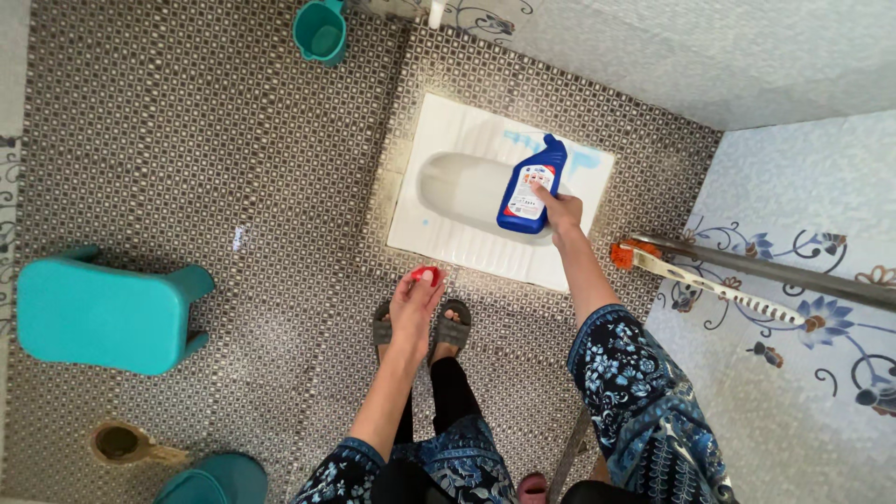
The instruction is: The person cleans a squat toilet by first scrubbing the surface with a long-handled brush. They then pour blue liquid cleaner into the bowl and continue scrubbing the interior and surrounding tiles. Finally, they flush the toilet and retrieve a packet of detergent from a wall shelf.
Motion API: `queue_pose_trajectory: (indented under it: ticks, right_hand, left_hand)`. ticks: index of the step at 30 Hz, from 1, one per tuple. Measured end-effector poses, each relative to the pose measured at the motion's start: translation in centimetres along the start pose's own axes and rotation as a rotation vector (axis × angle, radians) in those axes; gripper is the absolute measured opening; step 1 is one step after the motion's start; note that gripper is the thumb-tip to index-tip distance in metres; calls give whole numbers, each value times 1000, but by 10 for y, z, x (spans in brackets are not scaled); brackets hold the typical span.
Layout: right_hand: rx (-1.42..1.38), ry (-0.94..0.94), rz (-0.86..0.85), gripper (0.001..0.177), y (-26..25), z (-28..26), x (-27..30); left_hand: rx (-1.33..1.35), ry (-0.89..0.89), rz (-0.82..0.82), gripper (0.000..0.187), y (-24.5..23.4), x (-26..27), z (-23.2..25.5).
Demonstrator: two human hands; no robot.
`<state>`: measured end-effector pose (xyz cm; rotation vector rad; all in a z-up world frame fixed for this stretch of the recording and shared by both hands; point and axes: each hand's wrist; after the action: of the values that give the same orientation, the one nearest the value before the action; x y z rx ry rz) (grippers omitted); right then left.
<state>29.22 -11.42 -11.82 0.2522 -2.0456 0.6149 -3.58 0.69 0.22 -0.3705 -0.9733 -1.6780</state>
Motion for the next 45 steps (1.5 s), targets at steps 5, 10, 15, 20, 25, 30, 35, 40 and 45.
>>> queue_pose_trajectory:
  ticks: [5, 10, 15, 20, 25, 30, 35, 40, 45]
  right_hand:
    - [56, -13, -38, 53, 21, -16, 13]
    - [131, -85, -59, 48, 36, -36, 33]
    - [255, -64, -10, 51, 45, -58, 52]
    - [330, -75, -1, 53, 60, -74, 56]
    - [339, -99, -65, 52, 79, -78, 49]
    - [359, -81, -93, 53, 98, -67, 44]
    - [343, -75, -159, 55, 112, -43, 43]
    - [319, -14, -207, 58, 124, -5, 45]
    - [280, 32, -246, 60, 132, 54, 53]
  left_hand:
    - [-23, -6, 25, 40, -4, 1, 2]
    - [-63, -36, 58, 39, -6, 0, 0]
    - [3, -32, 72, 40, -8, 0, -5]
    - [50, 5, 65, 41, -12, -1, -11]
    - [66, 5, 76, 40, -19, -2, -6]
    - [87, 26, 113, 40, -29, 1, 1]
    - [105, 36, 140, 40, -41, 6, 14]
    - [60, 20, 158, 41, -50, 14, 27]
    - [123, 42, 169, 41, -64, 23, 29]
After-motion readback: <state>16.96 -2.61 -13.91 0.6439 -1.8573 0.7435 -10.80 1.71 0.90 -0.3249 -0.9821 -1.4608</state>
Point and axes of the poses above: each hand's wrist, its own x-axis away from the middle knuckle, its own y-axis out of the palm, z = x × y, and after that the axes turned 15 degrees about y, right-handed
